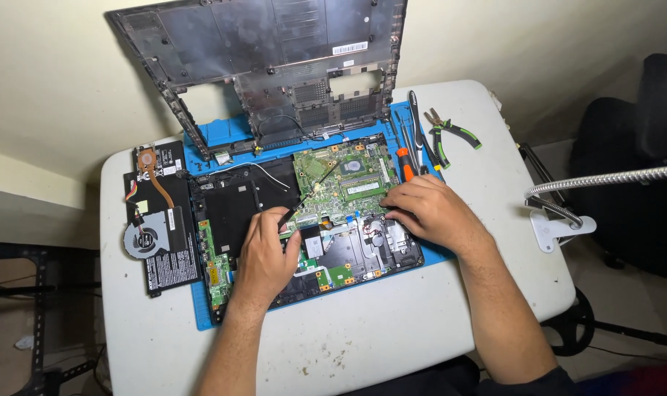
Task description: The person disassembles a laptop by disconnecting ribbon cables and wires, then uses a screwdriver to remove screws securing the motherboard. The motherboard is lifted out and placed on the table, followed by the removal of additional screws from the laptop chassis.
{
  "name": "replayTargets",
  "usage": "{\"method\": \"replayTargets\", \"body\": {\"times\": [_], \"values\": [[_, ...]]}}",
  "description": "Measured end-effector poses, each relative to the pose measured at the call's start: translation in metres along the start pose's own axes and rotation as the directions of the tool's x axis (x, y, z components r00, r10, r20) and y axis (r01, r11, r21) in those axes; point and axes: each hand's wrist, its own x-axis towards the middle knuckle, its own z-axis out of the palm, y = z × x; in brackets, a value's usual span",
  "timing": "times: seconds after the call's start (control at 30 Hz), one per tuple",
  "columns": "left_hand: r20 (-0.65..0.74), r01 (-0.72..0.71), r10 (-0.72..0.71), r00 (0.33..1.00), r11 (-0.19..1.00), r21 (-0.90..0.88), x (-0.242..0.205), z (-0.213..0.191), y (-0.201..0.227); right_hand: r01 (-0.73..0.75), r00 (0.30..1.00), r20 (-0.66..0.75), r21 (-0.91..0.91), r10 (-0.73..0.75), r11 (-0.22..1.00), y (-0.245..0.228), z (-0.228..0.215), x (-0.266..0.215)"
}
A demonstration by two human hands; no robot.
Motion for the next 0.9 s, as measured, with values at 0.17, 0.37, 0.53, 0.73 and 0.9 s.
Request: {"method": "replayTargets", "body": {"times": [0.17,0.37,0.53,0.73,0.9], "values": [[-0.035,-0.033,0.034,0.999,0.999,0.016,0.006,0.002,-0.003,0.005,1.0,-0.013,0.029,-0.004,1.0,0.001,0.003,-0.001],[-0.052,-0.024,0.022,0.998,0.998,-0.054,0.003,-0.005,-0.003,0.028,0.999,-0.033,0.085,-0.026,0.996,-0.002,0.005,0.0],[-0.092,-0.009,0.001,0.996,0.996,-0.092,-0.002,-0.007,0.002,0.045,0.999,-0.026,0.093,-0.043,0.995,-0.009,0.002,-0.002],[-0.203,-0.056,0.02,0.979,0.983,-0.173,-0.007,-0.012,0.003,0.191,0.968,-0.167,-0.001,-0.188,0.982,-0.017,0.002,-0.002],[-0.437,-0.233,0.164,0.884,0.967,-0.108,-0.011,-0.009,-0.008,0.337,0.819,-0.512,0.065,-0.259,0.939,0.005,0.041,-0.01]]}}
